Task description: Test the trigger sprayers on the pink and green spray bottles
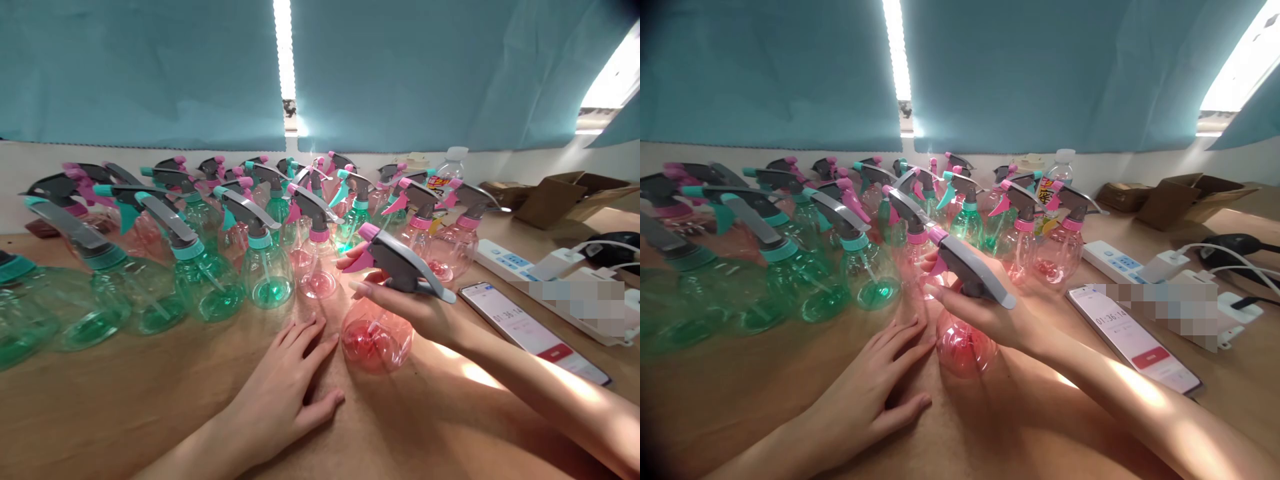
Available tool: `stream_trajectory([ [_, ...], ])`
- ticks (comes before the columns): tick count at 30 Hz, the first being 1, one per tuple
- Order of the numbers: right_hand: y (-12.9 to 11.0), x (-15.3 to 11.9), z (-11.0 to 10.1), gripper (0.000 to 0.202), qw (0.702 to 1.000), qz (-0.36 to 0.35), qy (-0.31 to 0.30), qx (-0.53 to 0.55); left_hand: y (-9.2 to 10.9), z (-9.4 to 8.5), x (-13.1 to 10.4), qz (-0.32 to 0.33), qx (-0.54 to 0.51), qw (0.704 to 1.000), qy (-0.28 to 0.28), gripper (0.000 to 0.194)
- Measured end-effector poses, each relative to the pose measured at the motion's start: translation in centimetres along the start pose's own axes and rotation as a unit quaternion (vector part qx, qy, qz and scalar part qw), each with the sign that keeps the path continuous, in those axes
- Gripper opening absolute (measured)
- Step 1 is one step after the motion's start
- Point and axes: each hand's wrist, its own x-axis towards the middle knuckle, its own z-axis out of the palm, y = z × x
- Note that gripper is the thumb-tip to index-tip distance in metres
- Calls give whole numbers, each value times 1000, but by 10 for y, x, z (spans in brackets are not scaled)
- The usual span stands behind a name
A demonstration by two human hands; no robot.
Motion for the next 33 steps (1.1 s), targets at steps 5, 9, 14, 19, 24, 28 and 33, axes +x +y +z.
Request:
stream_trajectory([
  [5,-1,0,-1,33,1000,13,3,-5,2,-2,0,-4,3,1000,-5,60],
  [9,1,-1,-2,16,1000,21,11,-17,2,-1,0,0,11,1000,-8,60],
  [14,6,-2,-2,12,999,32,25,-23,2,-2,1,2,1,1000,-2,60],
  [19,10,-5,-4,16,998,30,34,-49,2,-2,1,-1,-1,1000,-6,60],
  [24,7,-3,-3,20,998,25,31,-41,1,-1,1,2,-5,1000,4,60],
  [28,-1,1,-1,28,1000,4,-3,-7,0,0,1,3,-2,1000,2,59],
  [33,0,1,1,32,1000,-3,-15,13,2,-1,1,3,5,1000,-1,59],
])
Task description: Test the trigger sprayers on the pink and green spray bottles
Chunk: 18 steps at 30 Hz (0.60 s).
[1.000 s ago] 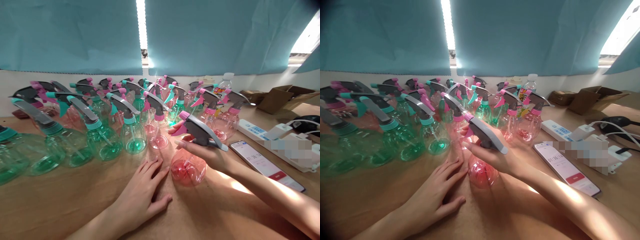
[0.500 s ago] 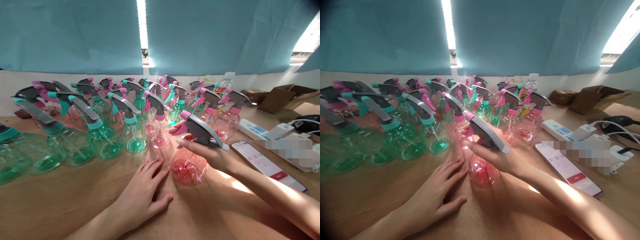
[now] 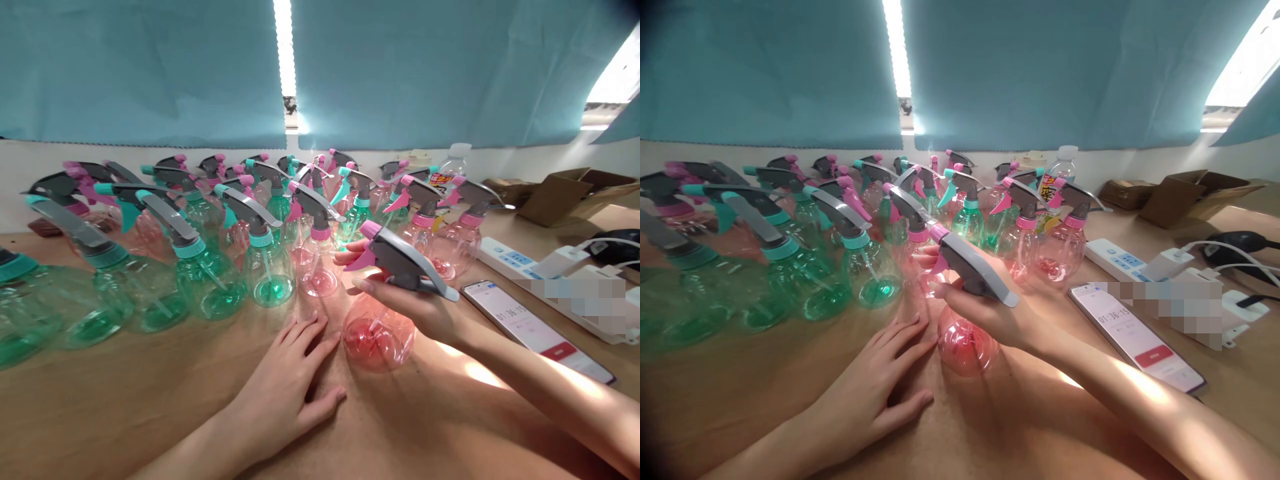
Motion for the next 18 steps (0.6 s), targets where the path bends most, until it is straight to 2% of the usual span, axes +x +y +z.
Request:
stream_trajectory([
  [4,5,-3,-2,31,1000,12,23,0,0,0,0,0,-5,1000,0,59],
  [7,7,-3,-3,30,999,31,19,2,0,0,0,-1,-10,1000,3,59],
  [13,-6,1,-2,6,999,32,12,-2,0,-1,0,-1,-1,1000,2,58],
  [18,-10,0,-4,23,999,24,10,-24,-1,0,0,1,9,1000,-5,60],
])
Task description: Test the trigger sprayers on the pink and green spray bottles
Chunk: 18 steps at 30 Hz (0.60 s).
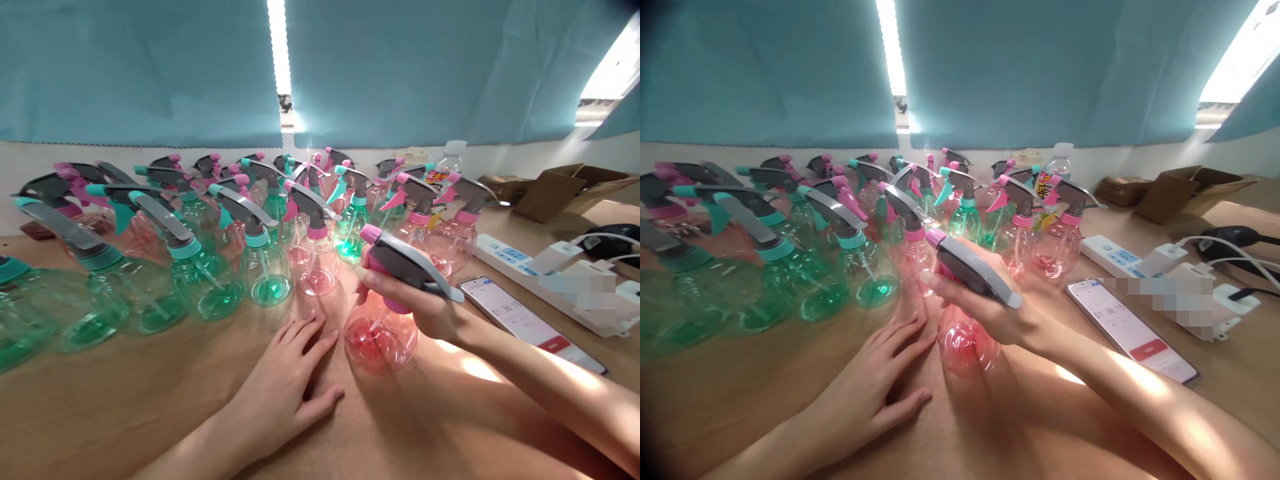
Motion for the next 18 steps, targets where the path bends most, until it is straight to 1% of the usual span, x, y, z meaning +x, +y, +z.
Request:
stream_trajectory([
  [3,1,-1,-1,30,1000,-15,-12,4,-1,0,0,0,3,1000,-1,60],
  [4,1,-1,-1,30,1000,-18,-14,7,-1,0,0,0,4,1000,-2,60],
  [8,1,-1,2,14,999,-25,-16,32,0,-1,0,0,9,1000,2,59],
  [12,6,0,6,24,996,-61,8,57,1,-1,0,1,11,1000,3,58],
  [14,9,1,7,25,995,-78,4,63,1,0,0,2,13,1000,3,58],
  [18,8,1,7,26,996,-75,2,53,1,0,-1,5,17,1000,5,57],
])
